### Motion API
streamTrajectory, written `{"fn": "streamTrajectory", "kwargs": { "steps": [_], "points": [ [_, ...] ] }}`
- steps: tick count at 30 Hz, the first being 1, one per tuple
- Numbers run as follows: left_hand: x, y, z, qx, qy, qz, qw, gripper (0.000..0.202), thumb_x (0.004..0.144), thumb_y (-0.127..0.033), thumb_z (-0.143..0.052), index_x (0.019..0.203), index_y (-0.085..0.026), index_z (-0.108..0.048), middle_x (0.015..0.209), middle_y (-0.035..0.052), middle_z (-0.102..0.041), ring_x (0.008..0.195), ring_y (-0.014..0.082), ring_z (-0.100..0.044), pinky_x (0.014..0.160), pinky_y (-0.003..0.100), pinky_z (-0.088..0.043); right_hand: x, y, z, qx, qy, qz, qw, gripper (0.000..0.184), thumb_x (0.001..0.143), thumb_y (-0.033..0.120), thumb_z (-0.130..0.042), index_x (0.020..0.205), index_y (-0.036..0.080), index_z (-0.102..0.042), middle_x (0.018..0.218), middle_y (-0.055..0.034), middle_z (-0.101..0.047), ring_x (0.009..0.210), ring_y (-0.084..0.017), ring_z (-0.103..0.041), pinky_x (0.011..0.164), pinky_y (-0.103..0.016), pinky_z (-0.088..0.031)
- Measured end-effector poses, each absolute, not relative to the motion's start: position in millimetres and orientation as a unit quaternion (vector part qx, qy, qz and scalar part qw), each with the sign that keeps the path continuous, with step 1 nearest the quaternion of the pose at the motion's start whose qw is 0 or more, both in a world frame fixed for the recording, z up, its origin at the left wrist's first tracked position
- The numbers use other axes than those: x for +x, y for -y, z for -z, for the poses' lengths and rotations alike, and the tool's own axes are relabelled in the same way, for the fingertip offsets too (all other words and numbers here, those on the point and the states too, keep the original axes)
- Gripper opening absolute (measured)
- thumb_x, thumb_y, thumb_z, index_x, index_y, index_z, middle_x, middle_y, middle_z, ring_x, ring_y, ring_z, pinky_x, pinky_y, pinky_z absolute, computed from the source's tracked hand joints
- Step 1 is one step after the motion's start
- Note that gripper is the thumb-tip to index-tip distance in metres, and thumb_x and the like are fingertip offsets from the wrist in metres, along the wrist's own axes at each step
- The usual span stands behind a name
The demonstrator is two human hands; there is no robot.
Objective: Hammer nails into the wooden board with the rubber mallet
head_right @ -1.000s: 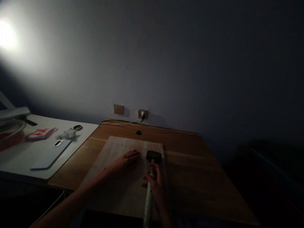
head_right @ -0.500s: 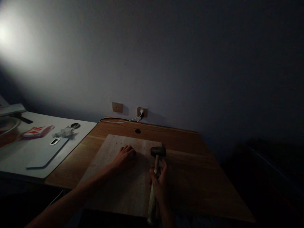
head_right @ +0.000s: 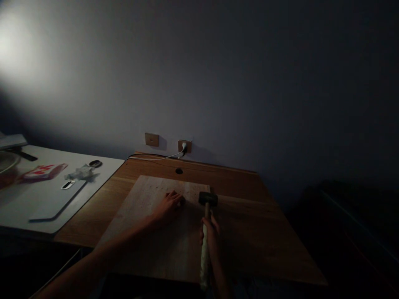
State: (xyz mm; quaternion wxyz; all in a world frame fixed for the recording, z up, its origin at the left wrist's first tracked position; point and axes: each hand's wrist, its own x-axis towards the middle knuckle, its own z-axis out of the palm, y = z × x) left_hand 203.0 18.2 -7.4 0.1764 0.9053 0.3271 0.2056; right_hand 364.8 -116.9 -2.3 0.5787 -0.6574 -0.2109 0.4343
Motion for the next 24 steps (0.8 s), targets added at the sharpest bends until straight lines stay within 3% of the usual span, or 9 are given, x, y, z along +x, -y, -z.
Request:
{"fn": "streamTrajectory", "kwargs": {
  "steps": [2,5,9,13,16,24],
  "points": [
    [210.8,-18.1,7.5,0.909,-0.323,-0.203,0.171,0.017,0.086,-0.013,-0.059,0.099,-0.022,-0.064,0.105,0.0042,-0.072,0.109,0.0245,-0.056,0.096,0.041,-0.039,364.1,117.1,2.6,-0.659,0.213,-0.426,0.582,0.046,0.064,0.062,-0.069,0.081,0.021,-0.059,0.043,0.0091,-0.044,0.033,-0.008,-0.038,0.035,-0.019,-0.026],
    [225.5,-18.4,5.8,0.911,-0.319,-0.202,0.166,0.016,0.087,-0.015,-0.061,0.101,-0.022,-0.064,0.107,0.0050,-0.072,0.110,0.0249,-0.056,0.097,0.042,-0.039,362.3,118.5,1.1,-0.675,0.210,-0.406,0.580,0.062,0.066,0.063,-0.069,0.110,0.019,-0.064,0.045,0.0100,-0.046,0.036,-0.010,-0.041,0.037,-0.020,-0.030],
    [239.0,-22.2,-1.9,0.908,-0.319,-0.208,0.173,0.016,0.088,-0.015,-0.060,0.101,-0.021,-0.065,0.108,0.0055,-0.072,0.109,0.0246,-0.057,0.097,0.042,-0.040,360.1,119.2,-2.4,-0.690,0.228,-0.384,0.569,0.088,0.067,0.063,-0.068,0.139,0.014,-0.053,0.045,0.0112,-0.043,0.036,-0.011,-0.040,0.037,-0.021,-0.032],
    [220.3,-29.1,-11.7,0.896,-0.300,-0.257,0.203,0.023,0.089,-0.013,-0.056,0.110,-0.022,-0.064,0.109,0.0049,-0.072,0.109,0.0229,-0.059,0.097,0.040,-0.042,359.6,119.8,0.2,-0.699,0.230,-0.366,0.569,0.097,0.067,0.063,-0.066,0.146,0.011,-0.047,0.045,0.0113,-0.042,0.036,-0.011,-0.041,0.036,-0.021,-0.033],
    [186.3,-26.8,-9.8,0.877,-0.304,-0.301,0.217,0.025,0.097,-0.018,-0.048,0.118,-0.021,-0.061,0.111,0.0071,-0.068,0.106,0.0211,-0.061,0.096,0.037,-0.046,360.5,121.4,2.9,-0.705,0.230,-0.368,0.560,0.093,0.071,0.063,-0.063,0.148,0.013,-0.045,0.047,0.0098,-0.046,0.038,-0.013,-0.045,0.037,-0.022,-0.035],
    [157.1,5.2,24.5,0.898,-0.301,-0.247,0.205,0.028,0.099,-0.015,-0.040,0.116,-0.023,-0.061,0.111,0.0067,-0.062,0.106,0.0214,-0.055,0.102,0.041,-0.045,359.9,121.2,10.0,-0.700,0.271,-0.345,0.563,0.087,0.075,0.061,-0.061,0.145,0.012,-0.049,0.048,0.0100,-0.042,0.040,-0.013,-0.042,0.038,-0.023,-0.035]
  ]
}}
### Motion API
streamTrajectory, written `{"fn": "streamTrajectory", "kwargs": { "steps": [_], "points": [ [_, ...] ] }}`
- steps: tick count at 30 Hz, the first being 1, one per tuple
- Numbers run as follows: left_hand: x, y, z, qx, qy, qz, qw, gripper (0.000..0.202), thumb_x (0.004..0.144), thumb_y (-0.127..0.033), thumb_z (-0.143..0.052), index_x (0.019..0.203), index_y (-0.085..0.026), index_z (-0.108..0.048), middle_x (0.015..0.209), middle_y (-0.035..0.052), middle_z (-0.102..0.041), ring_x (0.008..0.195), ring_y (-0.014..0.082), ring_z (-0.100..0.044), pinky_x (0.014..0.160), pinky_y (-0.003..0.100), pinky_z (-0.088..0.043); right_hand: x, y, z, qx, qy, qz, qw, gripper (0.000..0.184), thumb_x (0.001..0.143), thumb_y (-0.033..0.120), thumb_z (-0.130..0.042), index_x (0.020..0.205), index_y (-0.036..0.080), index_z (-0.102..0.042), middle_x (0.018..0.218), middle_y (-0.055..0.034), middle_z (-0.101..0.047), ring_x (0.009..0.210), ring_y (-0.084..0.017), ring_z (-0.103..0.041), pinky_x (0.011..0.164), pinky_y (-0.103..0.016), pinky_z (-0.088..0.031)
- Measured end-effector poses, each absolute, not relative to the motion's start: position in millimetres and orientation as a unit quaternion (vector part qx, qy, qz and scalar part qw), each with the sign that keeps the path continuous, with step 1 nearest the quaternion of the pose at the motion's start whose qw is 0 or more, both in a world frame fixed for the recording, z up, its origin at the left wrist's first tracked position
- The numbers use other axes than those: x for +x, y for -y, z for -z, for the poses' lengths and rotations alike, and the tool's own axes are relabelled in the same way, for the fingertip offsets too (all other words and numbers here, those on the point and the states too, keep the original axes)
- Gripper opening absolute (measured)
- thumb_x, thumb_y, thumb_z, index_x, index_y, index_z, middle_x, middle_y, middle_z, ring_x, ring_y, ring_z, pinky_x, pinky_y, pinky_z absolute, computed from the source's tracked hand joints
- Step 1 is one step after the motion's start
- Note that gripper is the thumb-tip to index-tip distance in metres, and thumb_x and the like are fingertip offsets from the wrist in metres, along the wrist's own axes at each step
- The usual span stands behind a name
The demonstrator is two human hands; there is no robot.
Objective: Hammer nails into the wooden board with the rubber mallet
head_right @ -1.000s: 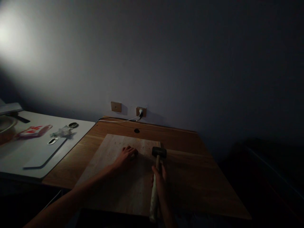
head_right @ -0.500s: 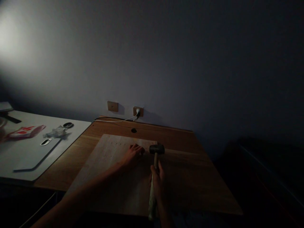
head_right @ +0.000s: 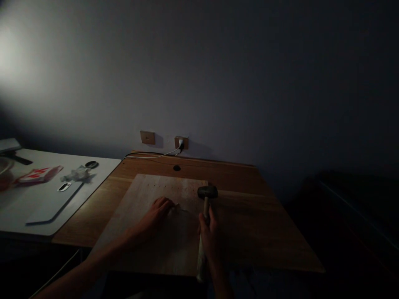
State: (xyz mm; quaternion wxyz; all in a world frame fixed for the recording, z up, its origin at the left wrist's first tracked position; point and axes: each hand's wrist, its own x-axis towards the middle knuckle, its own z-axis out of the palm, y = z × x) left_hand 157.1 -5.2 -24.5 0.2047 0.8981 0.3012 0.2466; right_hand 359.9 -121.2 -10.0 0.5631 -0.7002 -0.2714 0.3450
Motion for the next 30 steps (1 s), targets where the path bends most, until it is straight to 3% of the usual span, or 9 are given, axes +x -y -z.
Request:
{"fn": "streamTrajectory", "kwargs": {
  "steps": [10,15,21,27,30],
  "points": [
    [229.0,-4.2,23.3,0.891,-0.266,-0.297,0.215,0.030,0.099,-0.015,-0.038,0.116,-0.022,-0.061,0.113,0.0055,-0.060,0.109,0.0202,-0.054,0.110,0.046,-0.041,358.8,118.7,14.6,-0.708,0.272,-0.335,0.559,0.094,0.075,0.062,-0.062,0.150,0.009,-0.043,0.056,0.0087,-0.043,0.042,-0.012,-0.043,0.037,-0.023,-0.036],
    [224.8,-12.6,8.7,0.891,-0.245,-0.298,0.238,0.028,0.101,-0.020,-0.039,0.118,-0.021,-0.061,0.114,0.0071,-0.060,0.109,0.0200,-0.056,0.100,0.036,-0.049,356.1,118.3,12.0,-0.714,0.256,-0.339,0.557,0.094,0.073,0.060,-0.062,0.152,0.012,-0.042,0.061,0.0064,-0.050,0.040,-0.011,-0.044,0.037,-0.024,-0.036],
    [208.2,-12.4,10.2,0.901,-0.245,-0.247,0.260,0.028,0.096,-0.016,-0.042,0.112,-0.021,-0.064,0.110,0.0066,-0.062,0.108,0.0212,-0.057,0.101,0.039,-0.049,355.9,119.3,11.3,-0.702,0.265,-0.328,0.574,0.094,0.074,0.061,-0.065,0.149,0.007,-0.046,0.051,0.0088,-0.041,0.042,-0.014,-0.042,0.039,-0.024,-0.035],
    [215.5,0.4,12.8,0.898,-0.177,-0.232,0.328,0.025,0.097,-0.020,-0.043,0.111,-0.022,-0.064,0.112,0.0090,-0.063,0.095,0.0194,-0.063,0.086,0.030,-0.054,358.1,118.7,17.1,-0.701,0.264,-0.341,0.568,0.096,0.074,0.063,-0.063,0.151,0.008,-0.042,0.049,0.0094,-0.042,0.040,-0.014,-0.043,0.038,-0.024,-0.034],
    [216.2,2.8,13.5,0.897,-0.167,-0.233,0.335,0.026,0.097,-0.020,-0.044,0.109,-0.022,-0.066,0.109,0.0092,-0.064,0.093,0.0202,-0.063,0.085,0.030,-0.054,358.8,119.3,16.8,-0.710,0.271,-0.338,0.555,0.093,0.075,0.062,-0.063,0.150,0.011,-0.044,0.049,0.0092,-0.045,0.040,-0.015,-0.045,0.039,-0.024,-0.035]
  ]
}}
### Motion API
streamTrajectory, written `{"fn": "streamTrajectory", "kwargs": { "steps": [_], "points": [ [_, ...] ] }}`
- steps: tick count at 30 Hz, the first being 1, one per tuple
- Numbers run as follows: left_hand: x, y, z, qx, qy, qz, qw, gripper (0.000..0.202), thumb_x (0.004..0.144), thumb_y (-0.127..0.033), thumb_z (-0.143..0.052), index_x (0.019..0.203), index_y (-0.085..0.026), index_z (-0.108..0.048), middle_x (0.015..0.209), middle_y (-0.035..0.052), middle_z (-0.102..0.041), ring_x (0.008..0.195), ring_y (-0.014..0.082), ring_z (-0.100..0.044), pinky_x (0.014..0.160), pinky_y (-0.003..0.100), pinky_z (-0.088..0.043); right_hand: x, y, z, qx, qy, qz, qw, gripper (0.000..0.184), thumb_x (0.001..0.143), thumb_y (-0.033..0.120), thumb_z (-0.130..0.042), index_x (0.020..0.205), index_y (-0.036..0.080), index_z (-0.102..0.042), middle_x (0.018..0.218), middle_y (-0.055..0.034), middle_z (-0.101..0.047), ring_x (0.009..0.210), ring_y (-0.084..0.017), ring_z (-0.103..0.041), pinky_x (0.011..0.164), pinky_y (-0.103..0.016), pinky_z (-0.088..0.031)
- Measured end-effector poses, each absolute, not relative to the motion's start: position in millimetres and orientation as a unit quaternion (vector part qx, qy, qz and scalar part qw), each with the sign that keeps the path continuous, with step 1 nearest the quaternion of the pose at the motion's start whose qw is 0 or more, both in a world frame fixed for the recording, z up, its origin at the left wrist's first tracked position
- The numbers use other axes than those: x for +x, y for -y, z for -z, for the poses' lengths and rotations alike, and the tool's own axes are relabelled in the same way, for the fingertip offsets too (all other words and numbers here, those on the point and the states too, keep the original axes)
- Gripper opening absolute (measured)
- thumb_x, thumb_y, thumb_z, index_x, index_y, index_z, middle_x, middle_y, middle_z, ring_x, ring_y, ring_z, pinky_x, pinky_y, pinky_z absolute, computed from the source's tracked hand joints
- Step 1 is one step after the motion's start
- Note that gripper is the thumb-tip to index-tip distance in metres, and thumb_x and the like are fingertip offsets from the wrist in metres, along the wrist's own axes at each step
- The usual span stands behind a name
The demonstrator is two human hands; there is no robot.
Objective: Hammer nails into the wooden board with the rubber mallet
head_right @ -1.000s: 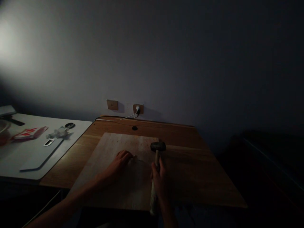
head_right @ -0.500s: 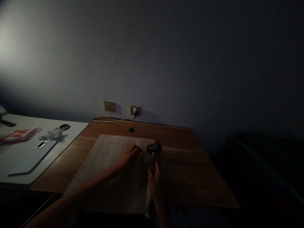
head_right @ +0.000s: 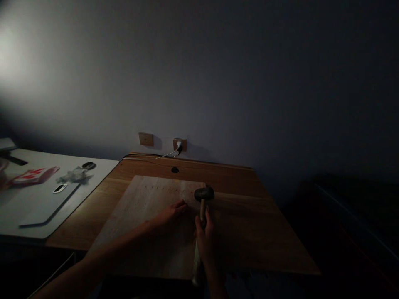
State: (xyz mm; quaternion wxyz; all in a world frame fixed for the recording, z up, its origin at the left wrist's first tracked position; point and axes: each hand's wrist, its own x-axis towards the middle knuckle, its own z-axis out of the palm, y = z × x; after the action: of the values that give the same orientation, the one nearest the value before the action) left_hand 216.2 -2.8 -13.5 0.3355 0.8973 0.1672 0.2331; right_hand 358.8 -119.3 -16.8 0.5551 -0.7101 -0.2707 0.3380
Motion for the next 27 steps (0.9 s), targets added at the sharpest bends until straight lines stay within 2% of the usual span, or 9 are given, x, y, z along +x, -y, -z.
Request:
{"fn": "streamTrajectory", "kwargs": {
  "steps": [3,8,12,15,18,23,27],
  "points": [
    [217.8,-0.7,15.5,0.882,-0.169,-0.251,0.361,0.025,0.095,-0.020,-0.047,0.111,-0.020,-0.068,0.111,0.0095,-0.066,0.096,0.0208,-0.065,0.085,0.030,-0.054,361.2,119.1,13.7,-0.720,0.271,-0.341,0.540,0.086,0.074,0.063,-0.063,0.141,0.011,-0.053,0.050,0.0070,-0.049,0.042,-0.016,-0.049,0.041,-0.025,-0.037],
    [235.1,-29.6,20.9,0.845,-0.269,-0.301,0.352,0.021,0.088,-0.018,-0.055,0.103,-0.017,-0.071,0.104,0.0071,-0.072,0.095,0.0196,-0.068,0.088,0.030,-0.054,370.9,116.3,16.9,-0.716,0.188,-0.397,0.544,0.083,0.071,0.066,-0.062,0.136,0.014,-0.053,0.048,0.0069,-0.051,0.042,-0.016,-0.050,0.041,-0.024,-0.036],
    [256.1,-61.0,22.3,0.828,-0.322,-0.309,0.338,0.023,0.084,-0.014,-0.058,0.103,-0.019,-0.071,0.104,0.0050,-0.076,0.096,0.0182,-0.070,0.090,0.029,-0.053,375.7,114.9,24.2,-0.702,0.189,-0.401,0.558,0.075,0.065,0.067,-0.066,0.121,0.016,-0.061,0.051,0.0068,-0.052,0.041,-0.014,-0.048,0.040,-0.023,-0.033],
    [267.7,-74.5,21.7,0.832,-0.331,-0.299,0.330,0.024,0.082,-0.012,-0.059,0.100,-0.020,-0.072,0.100,0.0032,-0.077,0.093,0.0173,-0.071,0.086,0.027,-0.053,372.7,114.5,27.1,-0.707,0.176,-0.386,0.566,0.086,0.064,0.066,-0.066,0.133,0.016,-0.053,0.055,0.0069,-0.055,0.044,-0.015,-0.051,0.041,-0.023,-0.036],
    [273.2,-78.7,22.1,0.843,-0.324,-0.285,0.323,0.025,0.079,-0.009,-0.059,0.096,-0.020,-0.073,0.095,0.0018,-0.077,0.089,0.0166,-0.071,0.082,0.025,-0.053,367.2,114.5,27.7,-0.719,0.181,-0.358,0.568,0.097,0.067,0.067,-0.063,0.144,0.012,-0.042,0.052,0.0087,-0.051,0.042,-0.014,-0.048,0.041,-0.024,-0.037],
    [274.0,-78.4,21.9,0.859,-0.308,-0.272,0.306,0.028,0.077,-0.007,-0.056,0.096,-0.017,-0.074,0.094,0.0026,-0.077,0.086,0.0169,-0.069,0.082,0.025,-0.052,361.3,116.8,25.1,-0.721,0.230,-0.327,0.566,0.094,0.071,0.072,-0.061,0.142,0.011,-0.046,0.052,0.0083,-0.048,0.045,-0.016,-0.051,0.042,-0.025,-0.037],
    [271.9,-76.5,18.8,0.865,-0.307,-0.267,0.293,0.026,0.081,-0.012,-0.056,0.097,-0.018,-0.075,0.096,0.0041,-0.076,0.089,0.0188,-0.069,0.085,0.028,-0.052,360.9,117.0,28.8,-0.732,0.262,-0.295,0.555,0.089,0.074,0.071,-0.060,0.142,0.015,-0.049,0.059,0.0046,-0.054,0.049,-0.018,-0.055,0.045,-0.028,-0.040]
  ]
}}
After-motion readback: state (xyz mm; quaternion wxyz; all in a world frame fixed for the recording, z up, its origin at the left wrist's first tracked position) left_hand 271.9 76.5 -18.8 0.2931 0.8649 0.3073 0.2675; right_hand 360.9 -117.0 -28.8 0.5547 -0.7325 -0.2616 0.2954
